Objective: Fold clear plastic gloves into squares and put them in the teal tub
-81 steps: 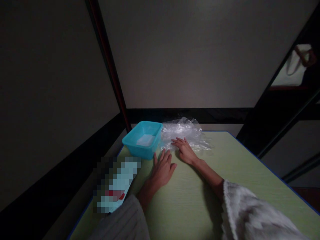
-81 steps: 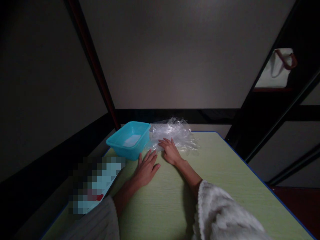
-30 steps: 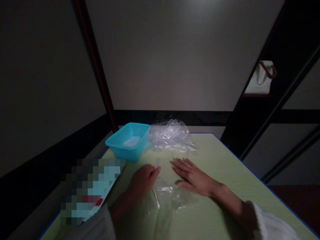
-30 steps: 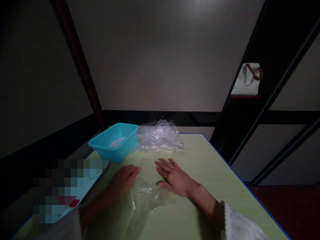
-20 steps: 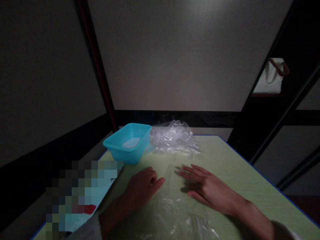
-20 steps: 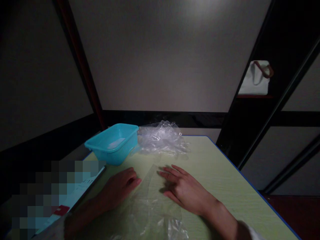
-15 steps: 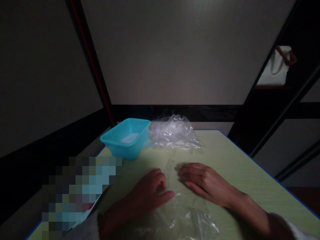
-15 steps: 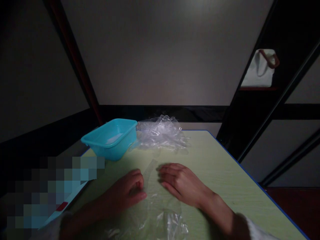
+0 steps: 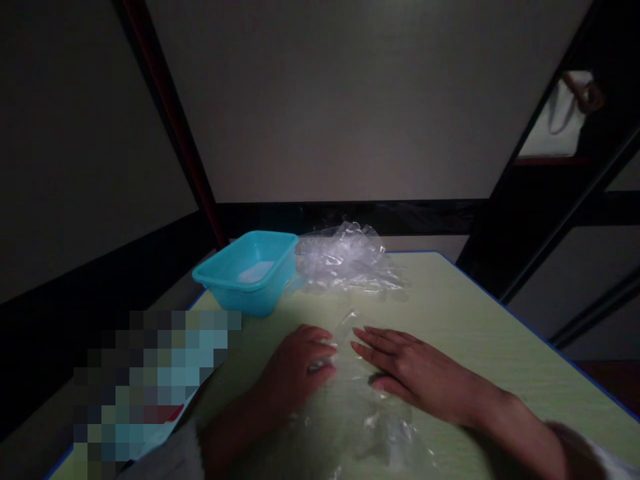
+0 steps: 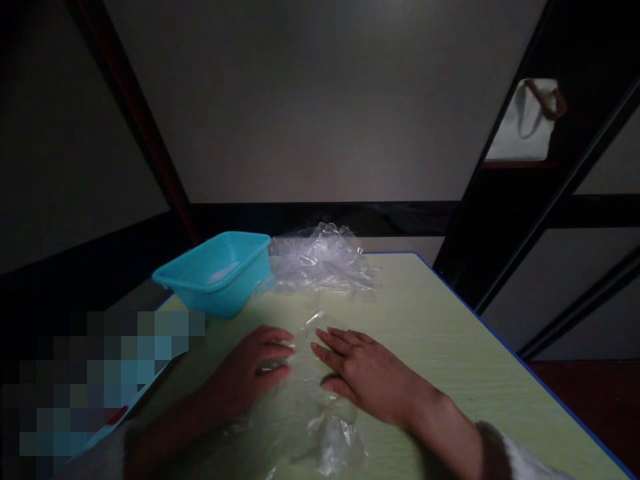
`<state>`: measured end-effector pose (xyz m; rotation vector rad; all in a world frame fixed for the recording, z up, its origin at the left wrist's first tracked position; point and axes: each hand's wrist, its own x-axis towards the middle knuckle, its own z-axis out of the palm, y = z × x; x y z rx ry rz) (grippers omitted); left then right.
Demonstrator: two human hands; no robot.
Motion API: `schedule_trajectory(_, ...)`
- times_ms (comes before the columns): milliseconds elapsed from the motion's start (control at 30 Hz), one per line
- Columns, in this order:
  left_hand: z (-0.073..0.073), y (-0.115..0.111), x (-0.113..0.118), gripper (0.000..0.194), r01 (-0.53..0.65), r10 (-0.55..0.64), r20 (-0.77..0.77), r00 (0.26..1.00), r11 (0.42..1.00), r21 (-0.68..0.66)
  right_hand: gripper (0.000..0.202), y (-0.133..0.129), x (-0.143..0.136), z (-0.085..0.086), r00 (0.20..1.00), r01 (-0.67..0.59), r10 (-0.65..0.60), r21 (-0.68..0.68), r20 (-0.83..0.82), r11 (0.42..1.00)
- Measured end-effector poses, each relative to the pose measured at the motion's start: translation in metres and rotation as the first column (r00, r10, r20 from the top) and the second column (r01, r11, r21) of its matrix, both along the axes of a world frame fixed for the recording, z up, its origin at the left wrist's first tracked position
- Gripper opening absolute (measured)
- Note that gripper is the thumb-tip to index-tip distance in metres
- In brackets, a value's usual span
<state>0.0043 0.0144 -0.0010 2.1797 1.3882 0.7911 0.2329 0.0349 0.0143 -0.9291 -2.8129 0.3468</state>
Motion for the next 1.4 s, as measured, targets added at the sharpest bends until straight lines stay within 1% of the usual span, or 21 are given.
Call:
schedule_trajectory(100,-0.002,0.010,-0.005,0.012,-0.155,0.159,0.143,0.977,0.987,-0.040,0.045,0.000,0.000,0.001,1.000,-0.004,0.004,0.027,-0.018,1.000)
schedule_trajectory(167,-0.001,0.015,-0.007,0.010,-0.235,0.270,0.303,0.914,0.961,-0.147,0.042,-0.001,-0.001,0.004,0.999,0.001,0.000,0.039,-0.037,0.999)
schedule_trajectory(233,0.001,0.018,-0.007,0.013,-0.240,0.343,0.450,0.824,0.932,-0.270,0.034,-0.003,-0.004,0.008,0.998,0.015,-0.011,0.050,-0.066,0.999)
schedule_trajectory(300,0.002,0.017,-0.005,0.022,-0.146,0.355,0.578,0.735,0.915,-0.376,0.029,-0.004,-0.007,0.010,0.993,0.039,-0.034,0.045,-0.112,0.998)
schedule_trajectory(400,0.004,0.011,0.002,0.035,0.094,0.335,0.728,0.598,0.873,-0.479,0.028,-0.002,-0.010,0.007,0.961,0.113,-0.109,-0.001,-0.256,0.994)
schedule_trajectory(467,0.006,0.006,0.006,0.041,0.268,0.306,0.794,0.526,0.826,-0.496,0.044,0.000,-0.010,0.003,0.922,0.133,-0.145,-0.059,-0.360,0.989)
schedule_trajectory(533,0.008,0.002,0.009,0.042,0.404,0.260,0.832,0.490,0.778,-0.481,0.061,0.003,-0.010,0.000,0.896,0.091,-0.146,-0.148,-0.419,0.985)
schedule_trajectory(600,0.010,-0.002,0.011,0.041,0.491,0.214,0.848,0.484,0.736,-0.467,0.065,0.004,-0.011,0.000,0.873,-0.018,-0.120,-0.278,-0.473,0.960)
schedule_trajectory(633,0.011,-0.003,0.012,0.040,0.516,0.195,0.849,0.491,0.720,-0.464,0.063,0.004,-0.013,0.001,0.856,-0.085,-0.110,-0.346,-0.506,0.934)
schedule_trajectory(700,0.012,-0.005,0.013,0.039,0.546,0.162,0.845,0.510,0.698,-0.463,0.051,0.002,-0.017,0.004,0.814,-0.200,-0.106,-0.446,-0.571,0.872)
schedule_trajectory(767,0.012,-0.005,0.013,0.038,0.553,0.147,0.840,0.522,0.692,-0.464,0.035,-0.001,-0.023,0.006,0.794,-0.260,-0.106,-0.492,-0.599,0.831)
schedule_trajectory(833,0.011,-0.005,0.014,0.039,0.548,0.142,0.837,0.529,0.695,-0.465,0.023,-0.005,-0.029,0.008,0.792,-0.279,-0.115,-0.523,-0.600,0.805)
schedule_trajectory(900,0.011,-0.005,0.014,0.041,0.508,0.167,0.820,0.548,0.713,-0.484,0.023,-0.007,-0.032,0.008,0.771,-0.318,-0.150,-0.578,-0.619,0.751)
schedule_trajectory(967,0.012,-0.005,0.014,0.043,0.456,0.194,0.794,0.576,0.730,-0.509,0.030,-0.009,-0.033,0.007,0.734,-0.385,-0.222,-0.663,-0.642,0.643)
schedule_trajectory(1033,0.013,-0.005,0.013,0.043,0.416,0.206,0.772,0.601,0.745,-0.522,0.039,-0.009,-0.032,0.006,0.711,-0.454,-0.293,-0.735,-0.639,0.503)
schedule_trajectory(1067,0.013,-0.005,0.013,0.043,0.410,0.198,0.766,0.611,0.748,-0.521,0.042,-0.009,-0.032,0.006,0.709,-0.470,-0.323,-0.761,-0.628,0.447)
schedule_trajectory(1100,0.013,-0.005,0.012,0.042,0.413,0.185,0.763,0.619,0.749,-0.517,0.043,-0.008,-0.031,0.006,0.711,-0.471,-0.349,-0.782,-0.611,0.410)
schedule_trajectory(1167,0.012,-0.005,0.011,0.041,0.416,0.168,0.755,0.634,0.748,-0.516,0.040,-0.008,-0.030,0.005,0.741,-0.430,-0.377,-0.824,-0.556,0.369)
schedule_trajectory(1267,0.010,-0.003,0.010,0.039,0.413,0.165,0.738,0.654,0.740,-0.532,0.030,-0.006,-0.028,0.005,0.820,-0.342,-0.359,-0.885,-0.446,0.317)
schedule_trajectory(1333,0.009,-0.002,0.010,0.040,0.405,0.174,0.730,0.661,0.736,-0.543,0.029,-0.005,-0.026,0.005,0.833,-0.323,-0.352,-0.892,-0.427,0.316)
schedule_trajectory(1400,0.009,-0.001,0.010,0.046,0.427,0.173,0.729,0.662,0.712,-0.557,0.027,-0.004,-0.025,0.005,0.802,-0.339,-0.381,-0.876,-0.460,0.344)
